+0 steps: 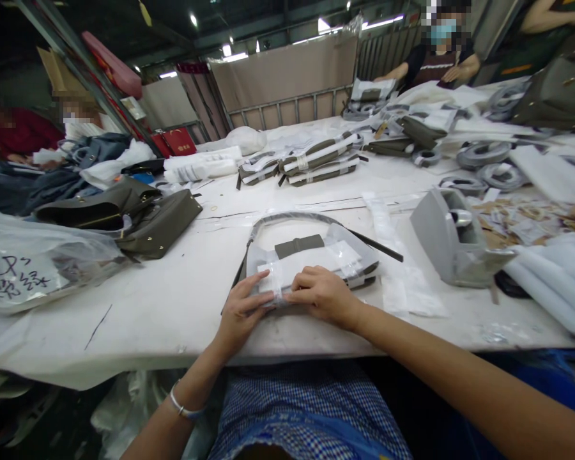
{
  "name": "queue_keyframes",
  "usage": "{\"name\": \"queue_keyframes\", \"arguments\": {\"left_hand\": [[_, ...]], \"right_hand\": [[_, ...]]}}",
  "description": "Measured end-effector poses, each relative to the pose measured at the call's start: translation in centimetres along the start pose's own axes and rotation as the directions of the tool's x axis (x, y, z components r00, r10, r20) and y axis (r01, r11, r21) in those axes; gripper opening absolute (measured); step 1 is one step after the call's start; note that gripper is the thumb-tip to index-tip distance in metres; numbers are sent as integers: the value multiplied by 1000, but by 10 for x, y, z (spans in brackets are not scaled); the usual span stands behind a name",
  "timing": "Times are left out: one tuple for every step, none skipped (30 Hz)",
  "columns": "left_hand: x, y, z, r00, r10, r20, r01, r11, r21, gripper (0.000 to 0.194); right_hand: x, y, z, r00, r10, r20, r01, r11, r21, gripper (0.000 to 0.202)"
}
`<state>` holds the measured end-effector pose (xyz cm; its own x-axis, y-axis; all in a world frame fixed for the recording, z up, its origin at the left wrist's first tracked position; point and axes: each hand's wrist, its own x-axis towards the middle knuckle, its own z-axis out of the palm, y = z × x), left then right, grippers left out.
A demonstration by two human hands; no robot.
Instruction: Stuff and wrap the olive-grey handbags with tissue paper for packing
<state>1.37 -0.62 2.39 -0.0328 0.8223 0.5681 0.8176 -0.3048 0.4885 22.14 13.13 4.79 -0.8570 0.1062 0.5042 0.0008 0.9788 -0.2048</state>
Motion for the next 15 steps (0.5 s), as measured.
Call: {"name": "queue_keyframes", "arguments": {"left_hand": [[0,-2,-1,998,59,2,-59,998,13,21],[1,-4,-3,992,125,14,-126,992,27,22],[1,-6,-4,980,195,35,-196,980,45,25],[0,-8,-6,963,264,62,-268,961,66,29],[-1,-10,-9,942,324,93,-332,939,90,33],[-2,-12,-11,921,371,121,-385,915,117,37],[-4,-13,-14,905,401,140,-419,896,143,40],[-7,-14,-17,897,414,152,-436,885,161,43],[-9,-13,-20,896,413,163,-437,885,164,45],[-11,-12,-23,903,397,167,-421,895,150,45],[-12,-9,-26,917,364,162,-384,915,124,44],[-11,-5,-28,937,317,144,-332,939,90,41],[-9,0,-30,959,258,117,-266,962,58,37],[-5,5,-31,978,194,81,-198,980,33,33],[0,10,-31,990,132,43,-133,991,22,30]], "right_hand": [[-3,3,0,997,-71,-11,71,997,-33,26],[-5,5,-1,992,-128,-12,127,990,-68,28],[-8,7,-2,986,-169,-4,168,981,-100,30],[-10,8,-3,980,-199,10,198,972,-127,33],[-13,8,-5,975,-220,26,222,964,-146,35],[-16,8,-6,972,-233,39,236,959,-158,37],[-19,8,-8,971,-235,47,240,958,-159,38],[-22,7,-11,971,-234,56,240,959,-150,37],[-25,5,-14,970,-233,66,240,962,-133,35],[-28,3,-17,970,-234,70,241,964,-111,33],[-30,1,-21,971,-229,61,234,968,-92,32],[-31,-1,-26,977,-211,34,213,973,-84,32],[-32,-3,-30,984,-176,-5,175,981,-90,34],[-31,-4,-33,991,-119,-53,112,987,-112,37],[-29,-5,-35,995,-43,-94,29,989,-146,39]]}}
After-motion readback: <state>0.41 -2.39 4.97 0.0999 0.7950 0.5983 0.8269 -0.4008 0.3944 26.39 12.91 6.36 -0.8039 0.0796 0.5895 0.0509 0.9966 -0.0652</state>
